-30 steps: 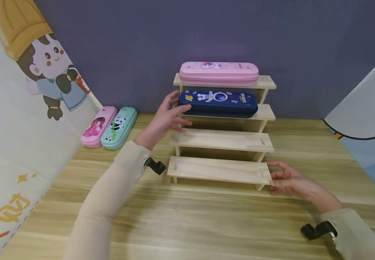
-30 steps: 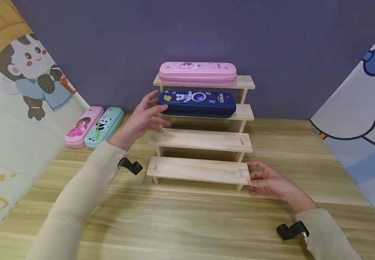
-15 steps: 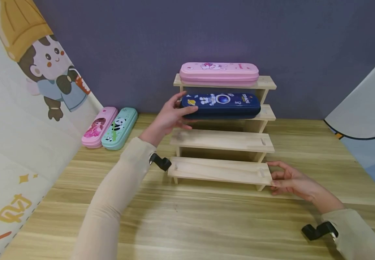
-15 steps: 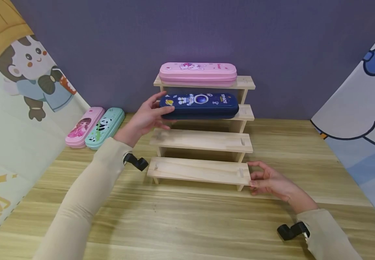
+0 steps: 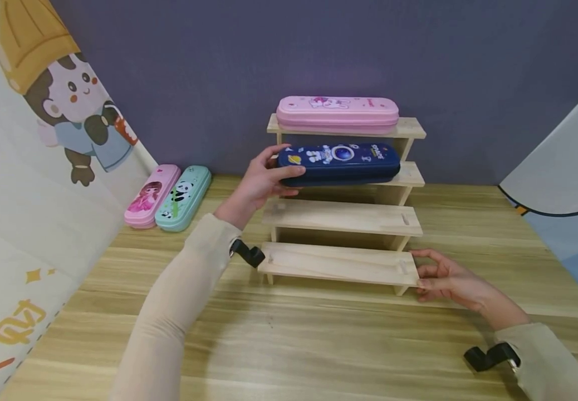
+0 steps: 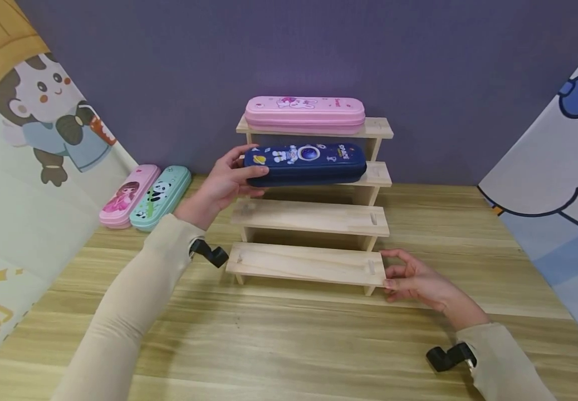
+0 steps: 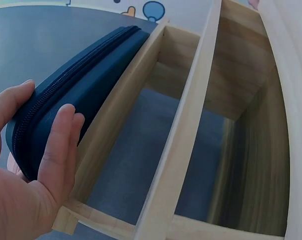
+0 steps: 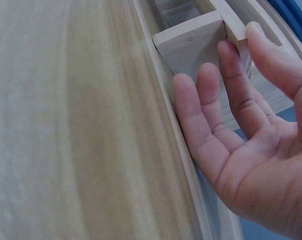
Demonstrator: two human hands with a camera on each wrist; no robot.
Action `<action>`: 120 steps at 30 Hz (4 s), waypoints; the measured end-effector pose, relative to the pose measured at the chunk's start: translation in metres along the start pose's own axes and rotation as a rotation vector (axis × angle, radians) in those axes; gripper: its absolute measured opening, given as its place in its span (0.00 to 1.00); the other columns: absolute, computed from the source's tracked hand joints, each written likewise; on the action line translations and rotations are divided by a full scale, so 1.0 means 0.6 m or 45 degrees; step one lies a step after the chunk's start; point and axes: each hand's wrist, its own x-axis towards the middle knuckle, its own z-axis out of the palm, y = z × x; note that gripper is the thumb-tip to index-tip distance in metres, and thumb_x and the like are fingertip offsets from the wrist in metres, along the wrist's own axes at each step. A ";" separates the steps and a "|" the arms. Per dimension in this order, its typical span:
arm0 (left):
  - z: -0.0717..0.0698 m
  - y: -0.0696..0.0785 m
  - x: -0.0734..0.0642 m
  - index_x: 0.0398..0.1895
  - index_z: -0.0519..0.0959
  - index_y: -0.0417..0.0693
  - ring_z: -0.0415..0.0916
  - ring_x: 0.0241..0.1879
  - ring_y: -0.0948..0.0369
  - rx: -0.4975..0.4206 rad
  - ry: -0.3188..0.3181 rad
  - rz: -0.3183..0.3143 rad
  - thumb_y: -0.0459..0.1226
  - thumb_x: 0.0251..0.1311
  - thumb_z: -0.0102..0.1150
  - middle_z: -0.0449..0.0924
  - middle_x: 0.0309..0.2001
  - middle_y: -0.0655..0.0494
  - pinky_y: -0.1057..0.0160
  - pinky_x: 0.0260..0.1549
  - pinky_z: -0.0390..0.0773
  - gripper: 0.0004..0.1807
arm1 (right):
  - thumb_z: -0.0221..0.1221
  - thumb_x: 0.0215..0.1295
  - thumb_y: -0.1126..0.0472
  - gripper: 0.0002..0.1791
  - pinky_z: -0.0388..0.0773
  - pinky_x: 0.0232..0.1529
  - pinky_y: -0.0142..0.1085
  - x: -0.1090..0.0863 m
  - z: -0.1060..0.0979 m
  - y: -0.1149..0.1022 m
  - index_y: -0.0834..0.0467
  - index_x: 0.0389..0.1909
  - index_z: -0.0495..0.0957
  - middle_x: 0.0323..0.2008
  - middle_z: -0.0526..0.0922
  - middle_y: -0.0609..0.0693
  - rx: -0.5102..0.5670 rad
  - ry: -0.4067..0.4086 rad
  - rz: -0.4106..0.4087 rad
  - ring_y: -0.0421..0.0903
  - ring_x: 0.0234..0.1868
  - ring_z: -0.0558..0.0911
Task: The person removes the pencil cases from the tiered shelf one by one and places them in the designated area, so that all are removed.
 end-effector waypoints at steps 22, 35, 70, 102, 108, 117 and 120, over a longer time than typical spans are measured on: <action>-0.015 -0.006 -0.048 0.64 0.67 0.47 0.72 0.52 0.44 -0.080 0.019 0.092 0.19 0.55 0.63 0.62 0.55 0.44 0.53 0.29 0.89 0.34 | 0.48 0.72 0.78 0.32 0.87 0.45 0.44 0.004 0.003 0.000 0.43 0.66 0.64 0.47 0.83 0.51 -0.005 -0.008 -0.018 0.48 0.42 0.85; -0.046 -0.010 -0.083 0.55 0.68 0.49 0.65 0.58 0.39 -0.122 0.060 0.143 0.15 0.49 0.61 0.59 0.55 0.45 0.50 0.28 0.89 0.33 | 0.48 0.71 0.78 0.32 0.87 0.45 0.44 0.000 -0.001 0.002 0.43 0.66 0.64 0.46 0.83 0.50 0.011 -0.008 -0.015 0.47 0.42 0.85; -0.177 -0.017 -0.165 0.49 0.66 0.53 0.66 0.54 0.51 -0.349 0.370 0.279 0.14 0.51 0.55 0.61 0.54 0.50 0.55 0.27 0.89 0.29 | 0.48 0.72 0.78 0.31 0.87 0.45 0.43 0.006 -0.002 -0.003 0.44 0.66 0.64 0.46 0.82 0.52 0.044 -0.014 -0.032 0.48 0.42 0.84; -0.229 -0.073 -0.156 0.51 0.60 0.52 0.74 0.48 0.51 -0.543 0.811 0.277 0.13 0.47 0.64 0.62 0.56 0.48 0.54 0.28 0.89 0.37 | 0.49 0.71 0.78 0.31 0.88 0.43 0.44 0.004 0.001 0.000 0.45 0.65 0.65 0.44 0.83 0.52 0.037 0.026 -0.011 0.48 0.40 0.85; -0.227 -0.088 -0.145 0.58 0.57 0.53 0.70 0.53 0.50 -0.535 0.856 0.167 0.13 0.47 0.65 0.59 0.57 0.49 0.53 0.36 0.88 0.42 | 0.48 0.71 0.79 0.31 0.88 0.44 0.43 0.002 0.001 0.003 0.45 0.66 0.64 0.44 0.83 0.52 0.039 0.012 -0.027 0.48 0.41 0.85; -0.226 -0.122 -0.128 0.59 0.55 0.54 0.73 0.51 0.50 -0.550 0.927 0.098 0.13 0.47 0.65 0.59 0.57 0.49 0.51 0.40 0.86 0.44 | 0.48 0.72 0.79 0.31 0.87 0.44 0.43 0.004 0.001 0.003 0.45 0.66 0.64 0.45 0.83 0.52 0.048 -0.002 -0.031 0.47 0.41 0.85; -0.230 -0.137 -0.120 0.60 0.54 0.53 0.74 0.49 0.51 -0.517 0.952 0.109 0.15 0.47 0.68 0.60 0.57 0.49 0.51 0.40 0.86 0.45 | 0.48 0.72 0.79 0.31 0.88 0.44 0.43 0.004 0.001 0.003 0.45 0.66 0.64 0.44 0.83 0.52 0.051 -0.001 -0.027 0.48 0.41 0.85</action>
